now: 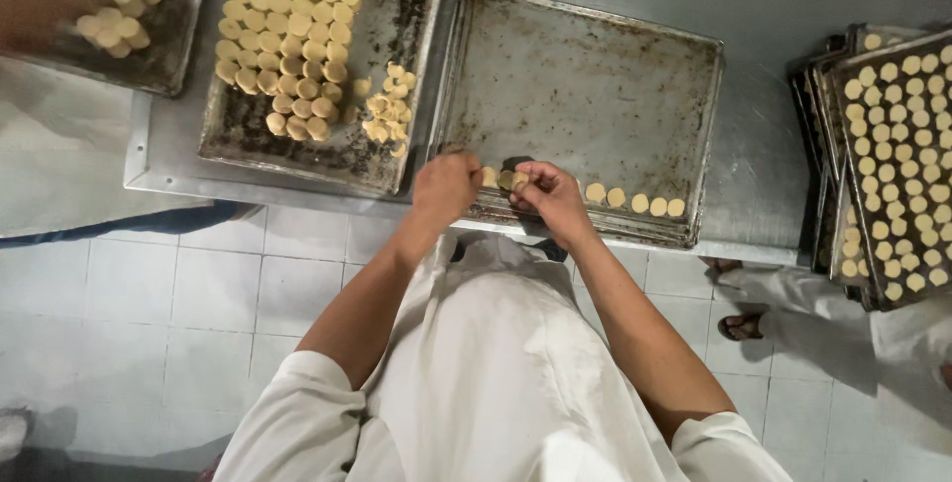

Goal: The person arranges small dough circles on metal baking trays by hand, picking them up from one tray and placing them in rows on another.

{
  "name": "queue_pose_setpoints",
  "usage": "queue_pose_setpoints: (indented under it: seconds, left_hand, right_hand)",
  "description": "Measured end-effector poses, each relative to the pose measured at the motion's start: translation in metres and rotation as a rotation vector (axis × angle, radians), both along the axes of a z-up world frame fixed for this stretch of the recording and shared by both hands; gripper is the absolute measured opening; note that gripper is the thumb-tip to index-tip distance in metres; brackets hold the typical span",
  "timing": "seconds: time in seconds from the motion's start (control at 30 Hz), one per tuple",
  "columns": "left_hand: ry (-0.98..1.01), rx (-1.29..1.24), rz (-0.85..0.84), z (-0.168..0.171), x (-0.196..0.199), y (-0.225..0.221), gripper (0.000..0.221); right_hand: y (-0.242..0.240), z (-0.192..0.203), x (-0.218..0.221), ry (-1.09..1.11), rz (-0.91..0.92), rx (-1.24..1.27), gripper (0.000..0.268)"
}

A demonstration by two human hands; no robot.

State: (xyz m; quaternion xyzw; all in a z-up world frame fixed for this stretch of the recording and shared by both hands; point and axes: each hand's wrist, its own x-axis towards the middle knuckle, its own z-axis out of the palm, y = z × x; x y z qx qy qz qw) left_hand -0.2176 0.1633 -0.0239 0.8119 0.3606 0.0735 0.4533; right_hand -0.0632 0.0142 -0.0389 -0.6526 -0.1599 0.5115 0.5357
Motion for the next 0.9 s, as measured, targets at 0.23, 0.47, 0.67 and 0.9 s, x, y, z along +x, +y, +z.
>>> queue_pose_setpoints:
  seconds: [0.23, 0.47, 0.67, 0.9]
  left_hand:
    - [-0.257, -0.311, -0.004, 0.006, -0.015, 0.006, 0.017]
    - [0.006, -0.024, 0.143, 0.013, -0.029, 0.021, 0.021]
    - [-0.258, -0.276, 0.008, 0.002, -0.014, 0.030, 0.016]
    - [-0.098, -0.091, 0.127, -0.023, 0.001, 0.053, 0.014]
  right_hand:
    - [0.019, 0.006, -0.012, 0.107, 0.056, 0.036, 0.029]
    - [0.031, 0.011, -0.016, -0.071, 0.124, 0.030, 0.032]
    - [0.049, 0.004, -0.013, 0.055, 0.042, 0.048, 0.025]
    - [0.060, 0.001, 0.001, 0.048, -0.072, -0.017, 0.018]
